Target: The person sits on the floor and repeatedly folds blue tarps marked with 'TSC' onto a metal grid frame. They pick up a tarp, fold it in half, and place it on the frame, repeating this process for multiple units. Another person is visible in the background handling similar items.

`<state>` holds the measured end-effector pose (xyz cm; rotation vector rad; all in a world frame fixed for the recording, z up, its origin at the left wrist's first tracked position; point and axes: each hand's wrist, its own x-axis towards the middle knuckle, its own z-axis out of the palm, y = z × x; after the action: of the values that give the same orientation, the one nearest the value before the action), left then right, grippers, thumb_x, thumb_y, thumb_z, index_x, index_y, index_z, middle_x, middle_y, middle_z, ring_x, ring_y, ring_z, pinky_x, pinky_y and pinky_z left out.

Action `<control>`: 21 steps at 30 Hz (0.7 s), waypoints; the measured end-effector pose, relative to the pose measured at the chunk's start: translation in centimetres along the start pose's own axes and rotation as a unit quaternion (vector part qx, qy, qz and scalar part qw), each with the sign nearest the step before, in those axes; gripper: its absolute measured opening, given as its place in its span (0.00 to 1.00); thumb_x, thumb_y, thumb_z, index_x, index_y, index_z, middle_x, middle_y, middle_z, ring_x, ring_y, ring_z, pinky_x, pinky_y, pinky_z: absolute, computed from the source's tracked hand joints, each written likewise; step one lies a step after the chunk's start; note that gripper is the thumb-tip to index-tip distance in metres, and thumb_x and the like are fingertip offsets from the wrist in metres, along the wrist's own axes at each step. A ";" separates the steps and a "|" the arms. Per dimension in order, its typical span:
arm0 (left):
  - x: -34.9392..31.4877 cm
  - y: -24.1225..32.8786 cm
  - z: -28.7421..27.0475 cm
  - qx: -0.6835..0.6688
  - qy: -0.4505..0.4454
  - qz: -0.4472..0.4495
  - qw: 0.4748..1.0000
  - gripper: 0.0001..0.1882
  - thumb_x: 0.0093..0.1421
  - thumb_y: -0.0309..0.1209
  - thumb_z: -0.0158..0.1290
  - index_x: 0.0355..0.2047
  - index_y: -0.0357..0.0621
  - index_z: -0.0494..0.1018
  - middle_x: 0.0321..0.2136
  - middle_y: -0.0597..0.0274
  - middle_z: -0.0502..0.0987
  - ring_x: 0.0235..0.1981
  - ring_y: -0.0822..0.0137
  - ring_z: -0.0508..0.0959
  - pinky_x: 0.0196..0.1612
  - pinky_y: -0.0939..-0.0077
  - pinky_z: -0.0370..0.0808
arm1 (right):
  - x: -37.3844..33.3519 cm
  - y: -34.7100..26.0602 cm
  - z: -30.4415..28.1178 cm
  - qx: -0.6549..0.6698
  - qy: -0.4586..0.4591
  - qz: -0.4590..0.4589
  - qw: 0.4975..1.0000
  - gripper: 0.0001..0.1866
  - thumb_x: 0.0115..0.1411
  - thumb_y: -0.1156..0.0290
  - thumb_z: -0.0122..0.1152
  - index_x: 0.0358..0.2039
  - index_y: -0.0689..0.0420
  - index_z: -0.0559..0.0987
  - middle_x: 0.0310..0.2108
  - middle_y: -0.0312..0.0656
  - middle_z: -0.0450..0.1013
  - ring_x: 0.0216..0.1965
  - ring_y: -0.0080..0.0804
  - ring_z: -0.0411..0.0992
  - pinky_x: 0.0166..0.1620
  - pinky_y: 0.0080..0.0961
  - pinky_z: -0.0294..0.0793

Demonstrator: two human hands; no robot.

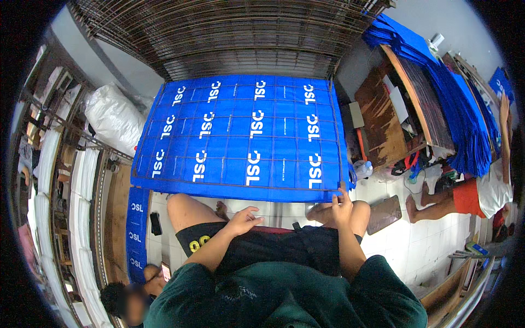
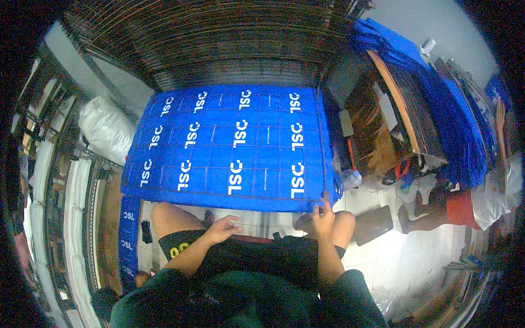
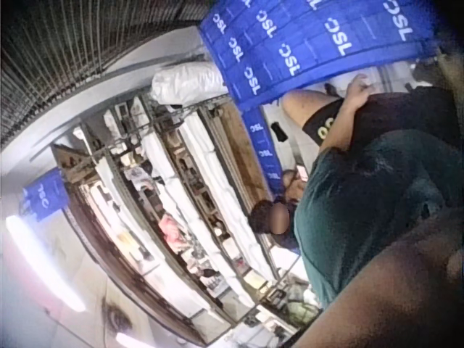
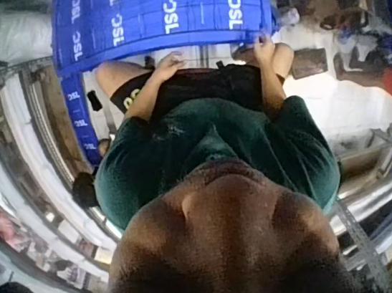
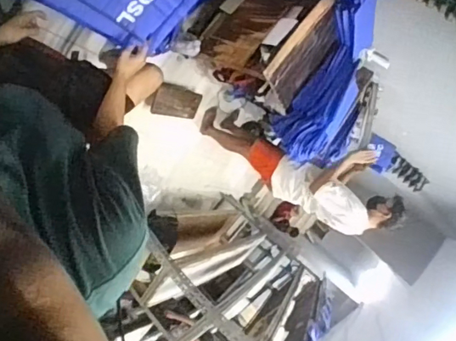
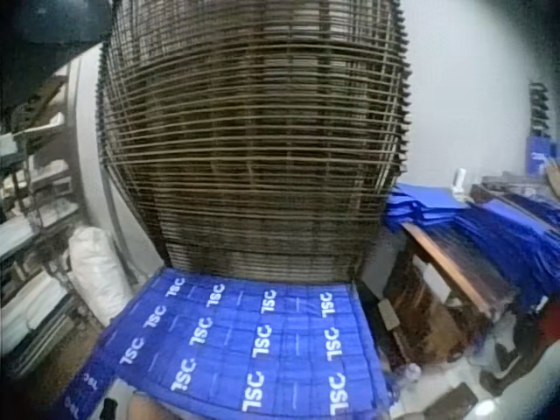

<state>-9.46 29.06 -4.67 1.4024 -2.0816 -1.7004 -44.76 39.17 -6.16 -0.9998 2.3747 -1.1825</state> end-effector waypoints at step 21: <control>1.4 -0.1 0.9 -0.027 0.089 0.031 0.995 0.21 0.51 0.35 0.60 0.43 0.38 0.70 0.27 0.58 0.76 0.28 0.70 0.75 0.32 0.75 0.72 | 20.7 -12.3 -29.1 0.274 0.290 -0.205 0.894 0.12 0.56 0.68 0.58 0.39 0.59 0.74 0.31 0.37 0.72 0.30 0.24 0.70 0.35 0.22 0.70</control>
<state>-10.71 28.74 -5.71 1.4022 -1.9492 -1.5348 -69.63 36.26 22.05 -1.0693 2.0042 -2.4312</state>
